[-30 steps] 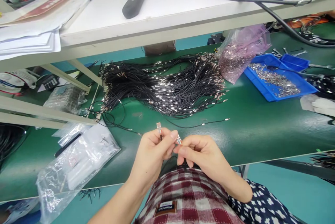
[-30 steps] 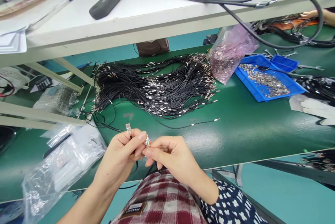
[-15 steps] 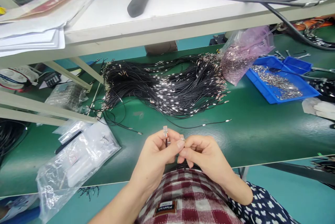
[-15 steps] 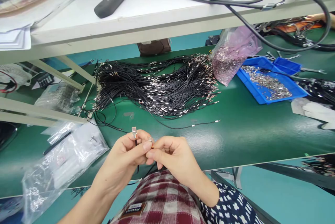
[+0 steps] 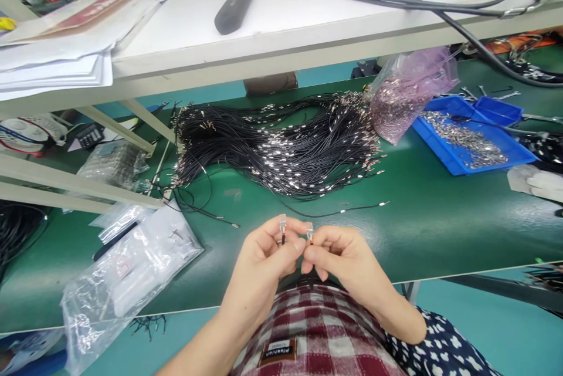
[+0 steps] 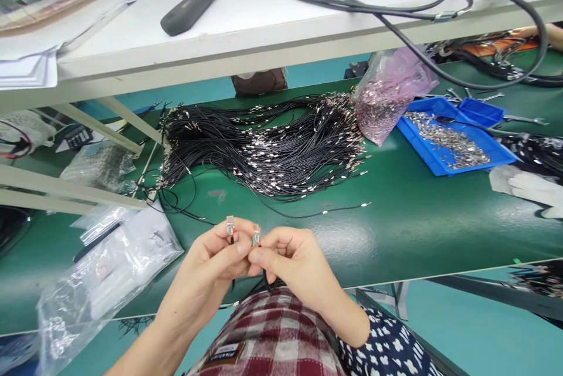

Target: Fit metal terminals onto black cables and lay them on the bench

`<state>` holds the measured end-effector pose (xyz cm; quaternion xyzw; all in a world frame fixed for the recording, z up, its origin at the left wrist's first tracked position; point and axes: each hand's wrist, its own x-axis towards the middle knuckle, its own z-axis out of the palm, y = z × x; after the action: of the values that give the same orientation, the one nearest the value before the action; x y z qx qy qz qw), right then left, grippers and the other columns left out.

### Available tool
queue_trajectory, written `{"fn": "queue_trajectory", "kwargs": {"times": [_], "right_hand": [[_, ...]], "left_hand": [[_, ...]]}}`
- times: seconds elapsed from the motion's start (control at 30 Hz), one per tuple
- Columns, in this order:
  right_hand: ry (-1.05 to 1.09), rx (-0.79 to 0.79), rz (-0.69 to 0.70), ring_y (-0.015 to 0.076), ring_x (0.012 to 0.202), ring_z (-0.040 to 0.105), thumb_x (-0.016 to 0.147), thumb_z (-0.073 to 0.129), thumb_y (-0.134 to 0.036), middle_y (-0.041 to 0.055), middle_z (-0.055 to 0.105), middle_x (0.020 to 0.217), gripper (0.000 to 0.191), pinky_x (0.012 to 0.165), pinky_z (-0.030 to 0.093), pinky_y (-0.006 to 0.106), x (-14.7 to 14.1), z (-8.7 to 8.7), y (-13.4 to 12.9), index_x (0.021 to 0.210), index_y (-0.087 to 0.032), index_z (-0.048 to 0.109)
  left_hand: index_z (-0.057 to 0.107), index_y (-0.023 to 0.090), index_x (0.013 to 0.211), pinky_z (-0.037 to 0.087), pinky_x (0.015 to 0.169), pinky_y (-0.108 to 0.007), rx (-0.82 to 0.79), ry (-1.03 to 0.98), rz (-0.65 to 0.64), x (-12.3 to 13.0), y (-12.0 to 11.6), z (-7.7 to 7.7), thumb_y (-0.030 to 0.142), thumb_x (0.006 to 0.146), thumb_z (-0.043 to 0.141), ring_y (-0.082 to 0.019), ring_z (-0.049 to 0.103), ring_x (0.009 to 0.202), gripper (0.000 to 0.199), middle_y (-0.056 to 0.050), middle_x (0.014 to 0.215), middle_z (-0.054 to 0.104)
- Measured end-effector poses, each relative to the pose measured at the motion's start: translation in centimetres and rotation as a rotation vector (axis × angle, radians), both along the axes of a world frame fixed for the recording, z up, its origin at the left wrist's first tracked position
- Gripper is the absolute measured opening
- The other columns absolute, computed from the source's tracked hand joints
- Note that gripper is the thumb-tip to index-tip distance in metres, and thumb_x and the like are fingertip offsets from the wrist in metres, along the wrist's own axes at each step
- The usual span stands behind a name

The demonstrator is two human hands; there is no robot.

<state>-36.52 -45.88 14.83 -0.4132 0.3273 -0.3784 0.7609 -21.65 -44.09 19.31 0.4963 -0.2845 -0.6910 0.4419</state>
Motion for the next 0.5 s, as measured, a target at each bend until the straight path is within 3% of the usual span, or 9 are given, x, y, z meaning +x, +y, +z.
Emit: {"fn": "queue_trajectory", "kwargs": {"times": [0.17, 0.33, 0.5], "right_hand": [[0.072, -0.079, -0.134, 0.0058, 0.051, 0.043, 0.089, 0.063, -0.035, -0.0023, 0.06, 0.062, 0.02, 0.049, 0.034, 0.018, -0.7, 0.8, -1.4, 0.081, -0.017, 0.066], [0.052, -0.134, -0.078, 0.0079, 0.053, 0.045, 0.086, 0.066, -0.032, -0.0036, 0.055, 0.057, 0.021, 0.051, 0.034, 0.021, -0.2, 2.0, -2.5, 0.072, -0.016, 0.063], [-0.027, -0.06, -0.027, 0.0088, 0.054, 0.044, 0.087, 0.065, -0.029, -0.004, 0.052, 0.054, 0.03, 0.054, 0.034, 0.022, -0.2, 1.6, -2.8, 0.062, -0.016, 0.056]], "left_hand": [[0.053, 0.019, 0.082, 0.021, 0.05, -0.024, -0.094, 0.038, 0.093, -0.4, 0.6, -0.1, 0.028, 0.089, 0.057, -0.005, 0.034, 0.053, 0.012, 0.004, 0.069, 0.045], [0.057, 0.016, 0.082, 0.018, 0.049, -0.024, -0.111, -0.035, 0.013, -0.6, 0.9, -0.2, 0.028, 0.087, 0.062, -0.005, 0.034, 0.055, 0.013, 0.001, 0.076, 0.052], [0.06, 0.016, 0.081, 0.021, 0.051, -0.024, -0.101, -0.067, 0.034, -1.3, 1.1, -0.4, 0.028, 0.086, 0.063, -0.006, 0.034, 0.057, 0.013, -0.001, 0.077, 0.056]]}}
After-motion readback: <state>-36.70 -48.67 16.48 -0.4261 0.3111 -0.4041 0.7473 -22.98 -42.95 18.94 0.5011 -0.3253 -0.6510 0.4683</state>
